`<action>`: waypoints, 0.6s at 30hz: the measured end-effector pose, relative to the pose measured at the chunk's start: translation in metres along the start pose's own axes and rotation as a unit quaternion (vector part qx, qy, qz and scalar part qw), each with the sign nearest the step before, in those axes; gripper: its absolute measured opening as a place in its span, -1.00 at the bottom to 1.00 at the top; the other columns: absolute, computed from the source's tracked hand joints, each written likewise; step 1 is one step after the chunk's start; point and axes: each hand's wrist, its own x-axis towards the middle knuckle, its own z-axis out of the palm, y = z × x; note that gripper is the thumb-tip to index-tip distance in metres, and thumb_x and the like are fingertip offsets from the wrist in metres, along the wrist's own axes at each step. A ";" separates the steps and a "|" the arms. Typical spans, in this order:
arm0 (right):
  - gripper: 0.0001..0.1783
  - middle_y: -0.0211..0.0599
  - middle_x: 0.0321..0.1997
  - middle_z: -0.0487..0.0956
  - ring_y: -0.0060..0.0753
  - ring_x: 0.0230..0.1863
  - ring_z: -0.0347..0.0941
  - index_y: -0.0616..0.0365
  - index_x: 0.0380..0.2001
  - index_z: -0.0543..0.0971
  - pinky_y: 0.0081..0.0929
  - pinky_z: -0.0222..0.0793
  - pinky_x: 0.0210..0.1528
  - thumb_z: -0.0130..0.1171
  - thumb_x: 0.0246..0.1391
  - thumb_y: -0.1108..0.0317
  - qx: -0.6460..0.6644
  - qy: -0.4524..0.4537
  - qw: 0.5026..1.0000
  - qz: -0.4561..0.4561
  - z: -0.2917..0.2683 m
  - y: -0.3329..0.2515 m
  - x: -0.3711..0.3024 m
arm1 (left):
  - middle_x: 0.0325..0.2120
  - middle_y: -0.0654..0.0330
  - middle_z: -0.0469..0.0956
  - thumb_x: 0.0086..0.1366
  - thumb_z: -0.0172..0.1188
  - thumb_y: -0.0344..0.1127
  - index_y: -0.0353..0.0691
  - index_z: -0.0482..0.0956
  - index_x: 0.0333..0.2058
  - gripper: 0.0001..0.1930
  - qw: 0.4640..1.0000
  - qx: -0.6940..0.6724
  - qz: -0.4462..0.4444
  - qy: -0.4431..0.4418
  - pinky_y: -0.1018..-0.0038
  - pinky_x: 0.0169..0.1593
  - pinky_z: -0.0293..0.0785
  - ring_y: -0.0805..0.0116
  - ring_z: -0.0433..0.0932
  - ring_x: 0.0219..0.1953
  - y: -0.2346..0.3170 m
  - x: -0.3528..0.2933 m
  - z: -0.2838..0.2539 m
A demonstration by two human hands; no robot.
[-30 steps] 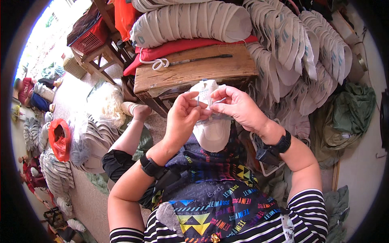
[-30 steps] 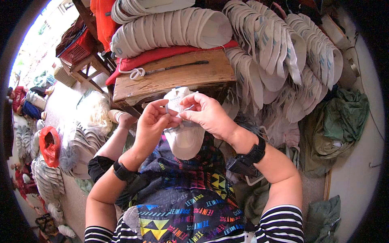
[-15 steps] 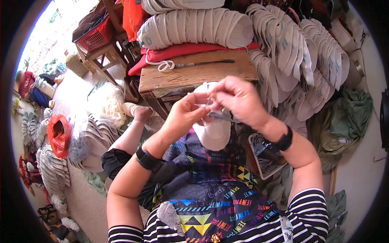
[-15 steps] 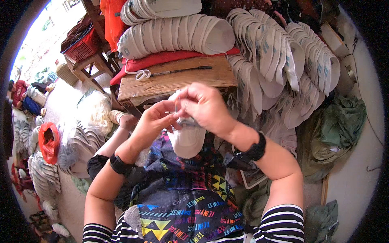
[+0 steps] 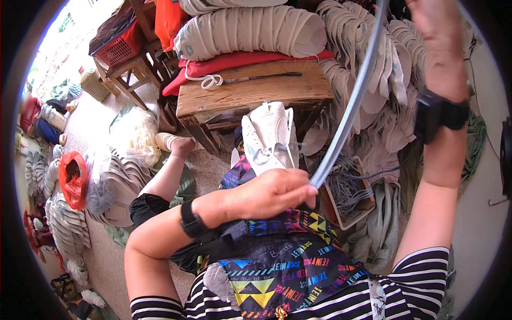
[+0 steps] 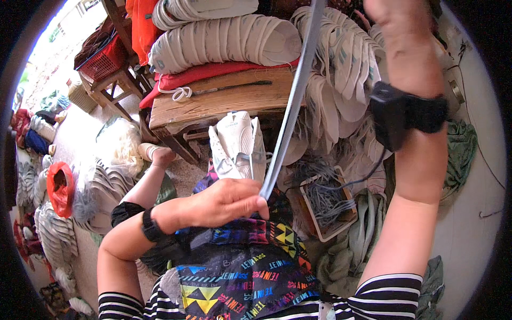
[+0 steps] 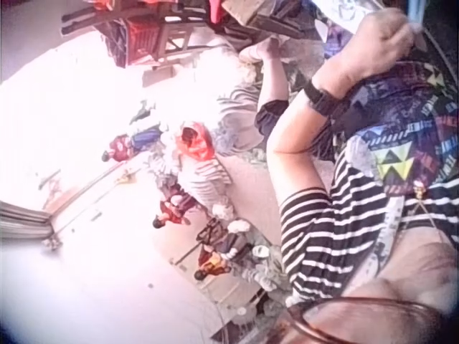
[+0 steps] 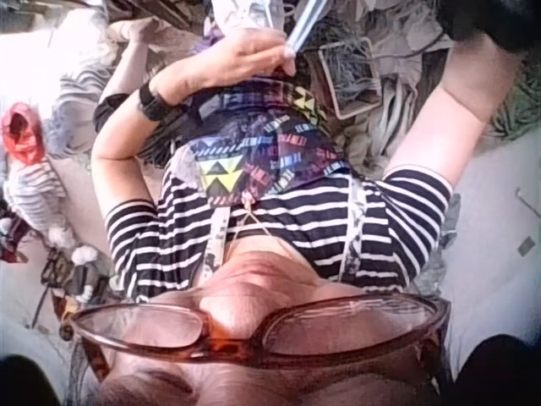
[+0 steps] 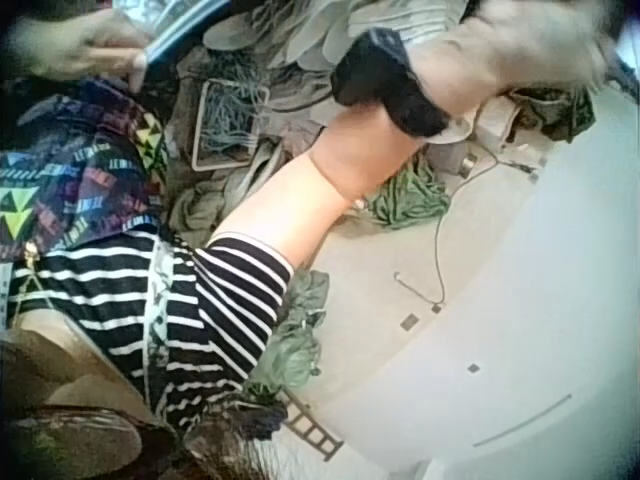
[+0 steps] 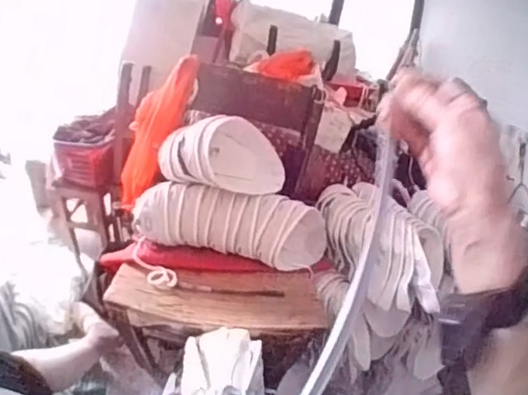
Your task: Insert laces into a white sneaker upper while sitting on the floor in a manufacturing environment.
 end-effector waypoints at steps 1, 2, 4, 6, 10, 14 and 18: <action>-0.88 -0.21 -0.36 0.58 -0.53 -0.42 0.52 0.36 -0.27 0.50 -0.64 0.51 -0.37 0.07 0.17 0.50 -0.004 0.004 1.000 -0.003 -0.013 0.020 -0.006 | -0.50 0.15 0.48 0.47 -0.10 -0.17 -0.28 0.60 -0.32 -0.64 0.999 0.041 0.027 0.018 0.38 -0.22 0.43 0.30 0.49 -0.38 0.023 0.002 -0.005; -0.86 -0.25 -0.35 0.59 -0.53 -0.39 0.52 0.28 -0.23 0.52 -0.61 0.49 -0.33 0.05 0.18 0.46 -0.069 -0.127 0.989 0.033 -0.027 0.054 -0.009 | -0.52 0.17 0.49 0.47 -0.11 -0.17 -0.27 0.60 -0.33 -0.63 0.995 0.079 0.050 0.043 0.40 -0.25 0.43 0.32 0.48 -0.42 0.043 0.001 -0.014; -0.80 -0.34 -0.33 0.60 -0.53 -0.34 0.52 0.12 -0.15 0.56 -0.53 0.46 -0.25 0.03 0.20 0.39 -0.196 -0.377 0.900 0.100 -0.053 0.111 -0.017 | -0.60 0.28 0.47 0.47 -0.10 -0.15 -0.26 0.61 -0.38 -0.61 0.944 0.192 0.158 0.217 0.52 -0.38 0.37 0.48 0.41 -0.51 0.074 0.003 -0.043; -0.80 -0.36 -0.35 0.59 -0.55 -0.33 0.52 0.16 -0.18 0.55 -0.51 0.47 -0.26 0.08 0.16 0.36 -0.190 -0.431 0.863 0.182 -0.039 0.104 -0.072 | -0.69 0.46 0.29 0.49 -0.11 -0.10 -0.28 0.60 -0.41 -0.57 0.931 0.040 0.122 0.341 0.68 -0.54 0.05 0.73 0.15 -0.61 0.084 0.002 -0.065; -0.81 -0.20 -0.35 0.54 -0.24 -0.30 0.52 0.17 -0.28 0.53 -0.39 0.47 -0.24 0.19 -0.04 0.43 -0.126 -0.603 0.780 0.113 -0.037 0.093 -0.165 | -0.69 0.47 0.23 0.48 -0.09 -0.08 -0.28 0.59 -0.41 -0.56 0.911 -0.031 0.075 0.405 0.69 -0.54 0.01 0.73 0.11 -0.61 0.041 0.002 -0.074; -0.82 -0.21 -0.27 0.39 -0.17 -0.27 0.47 0.18 -0.34 0.50 -0.35 0.43 -0.21 0.18 -0.10 0.55 -0.192 -0.546 0.806 0.120 -0.032 0.078 -0.225 | -0.67 0.47 0.23 0.48 -0.08 -0.08 -0.27 0.59 -0.40 -0.58 0.902 -0.056 0.052 0.424 0.70 -0.52 0.03 0.72 0.11 -0.60 0.026 0.007 -0.073; -0.84 -0.20 -0.35 0.42 -0.11 -0.33 0.47 0.21 -0.40 0.47 -0.33 0.43 -0.28 0.19 -0.12 0.56 -0.162 -0.467 0.862 0.109 -0.026 0.082 -0.241 | -0.66 0.47 0.24 0.47 -0.06 -0.08 -0.27 0.60 -0.38 -0.59 0.902 -0.074 0.025 0.424 0.69 -0.52 0.05 0.72 0.13 -0.59 0.023 0.009 -0.074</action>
